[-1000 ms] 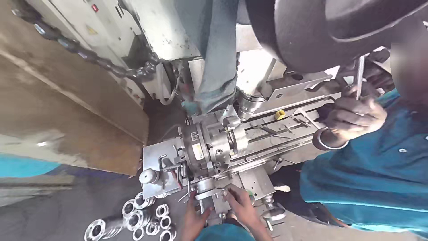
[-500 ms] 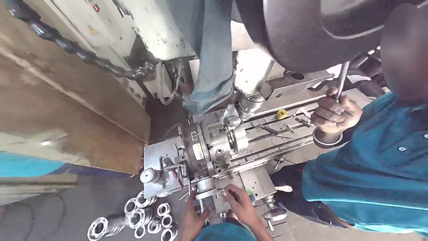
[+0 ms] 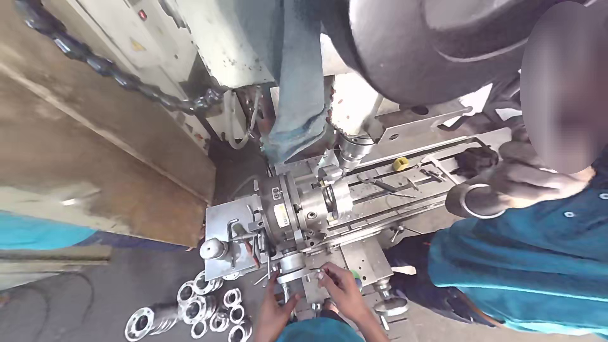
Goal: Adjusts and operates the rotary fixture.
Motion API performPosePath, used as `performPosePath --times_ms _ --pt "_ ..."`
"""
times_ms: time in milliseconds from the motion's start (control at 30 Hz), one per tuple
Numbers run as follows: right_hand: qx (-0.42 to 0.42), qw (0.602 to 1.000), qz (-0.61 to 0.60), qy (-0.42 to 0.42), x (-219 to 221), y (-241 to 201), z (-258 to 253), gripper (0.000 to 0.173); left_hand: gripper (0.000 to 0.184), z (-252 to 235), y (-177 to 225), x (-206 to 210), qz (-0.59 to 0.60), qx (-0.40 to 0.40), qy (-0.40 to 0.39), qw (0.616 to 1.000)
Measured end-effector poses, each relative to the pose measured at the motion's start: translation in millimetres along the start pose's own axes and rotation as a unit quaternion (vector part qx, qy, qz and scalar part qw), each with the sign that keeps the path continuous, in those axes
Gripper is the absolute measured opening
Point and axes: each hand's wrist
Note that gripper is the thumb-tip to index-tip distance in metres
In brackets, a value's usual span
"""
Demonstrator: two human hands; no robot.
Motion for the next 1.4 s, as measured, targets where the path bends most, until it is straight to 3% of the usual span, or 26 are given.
performPosePath --times_ms 1033,1400 --pt "0.003 1.000 -0.022 -0.004 -6.1 -0.5 -9.3 0.022 0.089 2.6 3.3 0.7 0.017 -0.010 0.006 1.000" --pt "0.049 0.975 -0.166 0.143 15.4 -9.5 -50.4 0.029 0.088 -0.2 -5.3 0.8 0.024 -0.002 0.002 1.000"
Point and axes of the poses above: each hand's wrist, its own z-axis away from the middle knuckle, its own x-axis out of the palm, y = z × x, and after that the axes turned 3 degrees about -z, right-handed
